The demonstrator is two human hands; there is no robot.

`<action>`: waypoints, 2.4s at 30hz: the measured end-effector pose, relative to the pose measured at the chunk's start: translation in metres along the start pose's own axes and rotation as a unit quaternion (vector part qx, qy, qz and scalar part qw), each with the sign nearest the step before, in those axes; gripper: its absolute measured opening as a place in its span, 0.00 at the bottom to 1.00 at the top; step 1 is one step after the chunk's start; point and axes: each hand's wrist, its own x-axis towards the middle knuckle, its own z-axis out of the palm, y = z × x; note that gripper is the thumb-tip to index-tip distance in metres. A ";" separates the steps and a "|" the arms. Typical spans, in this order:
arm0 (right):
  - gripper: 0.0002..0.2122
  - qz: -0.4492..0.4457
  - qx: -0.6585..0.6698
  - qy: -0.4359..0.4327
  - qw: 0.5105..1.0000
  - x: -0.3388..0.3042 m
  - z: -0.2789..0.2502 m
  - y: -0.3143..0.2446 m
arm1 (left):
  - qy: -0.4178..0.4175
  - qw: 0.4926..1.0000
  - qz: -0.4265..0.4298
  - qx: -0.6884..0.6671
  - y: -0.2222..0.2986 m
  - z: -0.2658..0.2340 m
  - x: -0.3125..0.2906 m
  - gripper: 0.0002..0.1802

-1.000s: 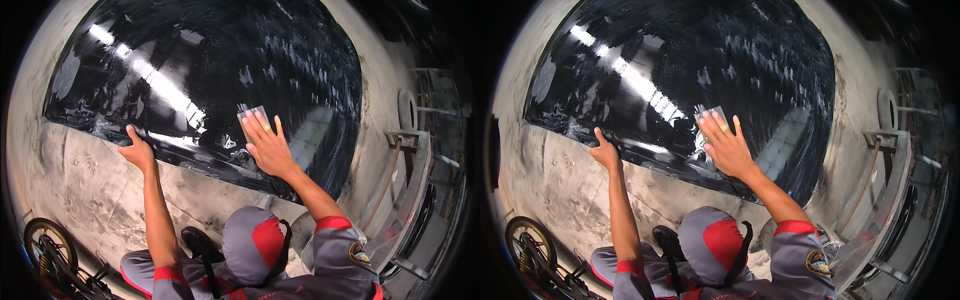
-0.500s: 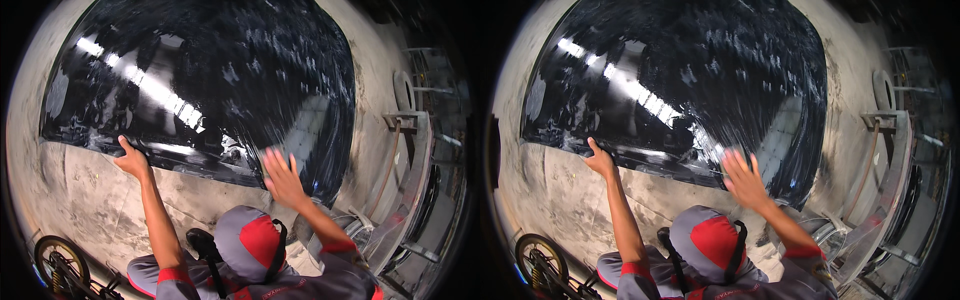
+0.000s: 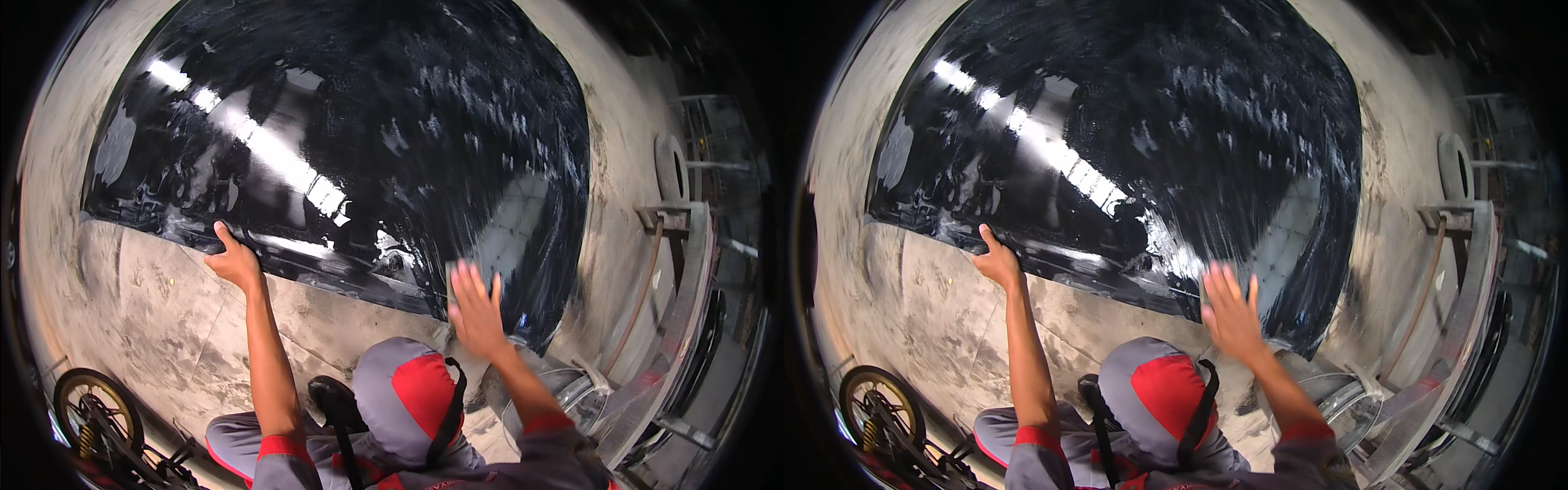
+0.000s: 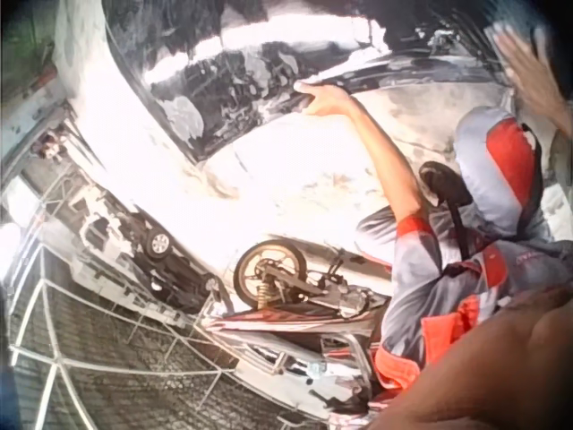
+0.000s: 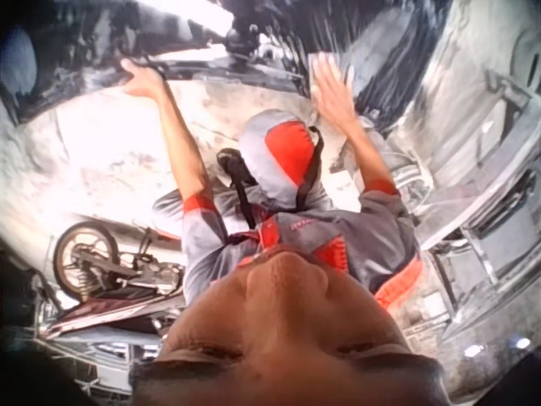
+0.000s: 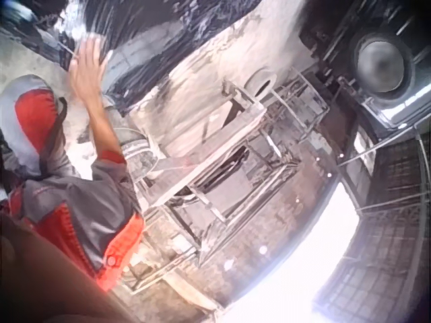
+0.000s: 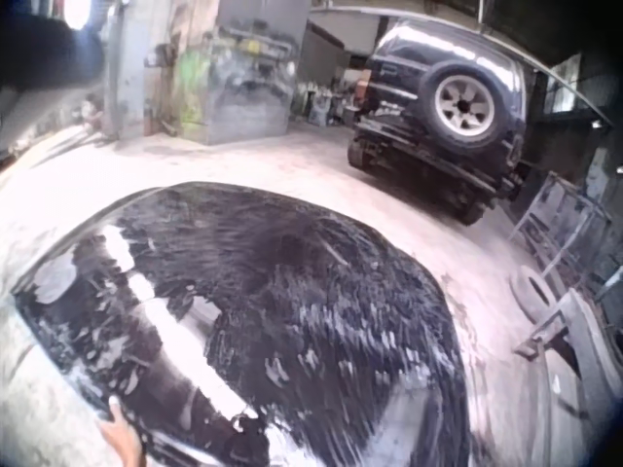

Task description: The person sands a black car hood on the floor using a sanding block, dipping the block into a bucket of water frequently and applying circular and linear sanding motions across the surface.

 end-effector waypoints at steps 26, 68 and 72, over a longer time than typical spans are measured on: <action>0.28 0.058 -0.073 0.164 0.982 0.090 -0.036 0.041 | -0.040 0.998 0.016 0.041 0.003 0.000 -0.001 0.44; 0.29 0.230 0.008 0.122 0.965 -0.074 0.019 0.094 | -0.048 0.999 0.025 -0.006 -0.019 0.000 0.036 0.46; 0.28 0.166 -0.017 0.237 0.957 0.061 -0.052 0.175 | -0.082 0.996 0.013 -0.038 -0.028 0.007 0.031 0.45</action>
